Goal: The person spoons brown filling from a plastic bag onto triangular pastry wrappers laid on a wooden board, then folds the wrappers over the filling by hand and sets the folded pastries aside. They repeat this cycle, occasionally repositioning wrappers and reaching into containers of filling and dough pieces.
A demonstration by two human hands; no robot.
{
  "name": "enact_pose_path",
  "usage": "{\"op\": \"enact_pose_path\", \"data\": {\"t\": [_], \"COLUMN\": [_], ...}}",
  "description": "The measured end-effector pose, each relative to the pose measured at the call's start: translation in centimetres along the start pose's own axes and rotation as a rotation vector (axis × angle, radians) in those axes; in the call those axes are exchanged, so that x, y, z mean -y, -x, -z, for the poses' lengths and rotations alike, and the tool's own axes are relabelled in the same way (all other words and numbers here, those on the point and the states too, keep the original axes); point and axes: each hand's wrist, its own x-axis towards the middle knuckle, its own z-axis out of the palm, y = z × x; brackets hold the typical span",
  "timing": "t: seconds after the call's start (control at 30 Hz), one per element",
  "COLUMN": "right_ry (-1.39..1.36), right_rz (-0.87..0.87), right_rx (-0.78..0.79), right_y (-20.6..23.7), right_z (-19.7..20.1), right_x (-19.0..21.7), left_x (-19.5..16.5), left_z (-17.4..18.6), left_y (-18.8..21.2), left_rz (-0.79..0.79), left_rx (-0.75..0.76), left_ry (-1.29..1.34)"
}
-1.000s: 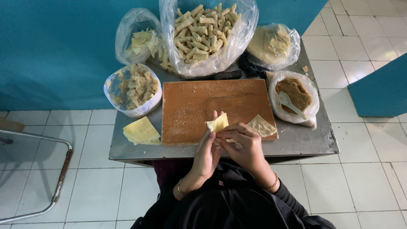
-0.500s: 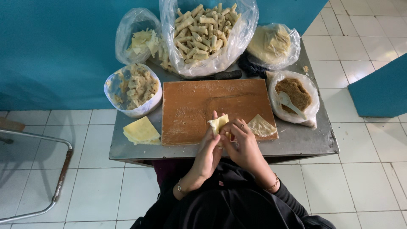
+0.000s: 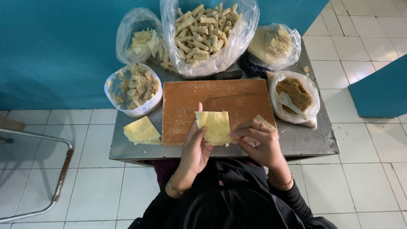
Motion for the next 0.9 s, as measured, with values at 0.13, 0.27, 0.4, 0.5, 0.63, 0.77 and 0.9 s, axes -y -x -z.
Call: {"op": "enact_pose_path", "data": {"t": [0.13, 0.27, 0.4, 0.5, 0.63, 0.77, 0.9], "right_ry": [0.076, 0.156, 0.163, 0.065, 0.026, 0.089, 0.146], "right_rz": [0.069, 0.094, 0.077, 0.027, -0.063, -0.050, 0.001], "right_rx": [0.005, -0.005, -0.016, 0.020, 0.028, 0.011, 0.017], "right_y": [-0.3, -0.7, -0.7, -0.6, -0.4, -0.4, -0.5], "right_z": [-0.4, -1.3, -2.2, -2.1, -2.0, -2.2, -2.1], "right_x": [1.1, 1.2, 0.8, 0.2, -0.2, -0.1, 0.3], "left_x": [0.0, 0.8, 1.3, 1.3, 1.4, 1.3, 1.4], "left_z": [-0.3, 0.0, 0.5, 0.6, 0.0, -0.5, -0.7], "left_y": [-0.1, 0.1, 0.2, 0.0, 0.0, -0.3, -0.4], "left_rz": [0.038, 0.007, 0.008, 0.035, 0.026, 0.018, 0.008], "left_rx": [-0.040, -0.044, -0.037, -0.054, -0.015, 0.013, 0.019], "left_ry": [0.027, -0.033, -0.008, -0.026, -0.153, -0.263, -0.296]}}
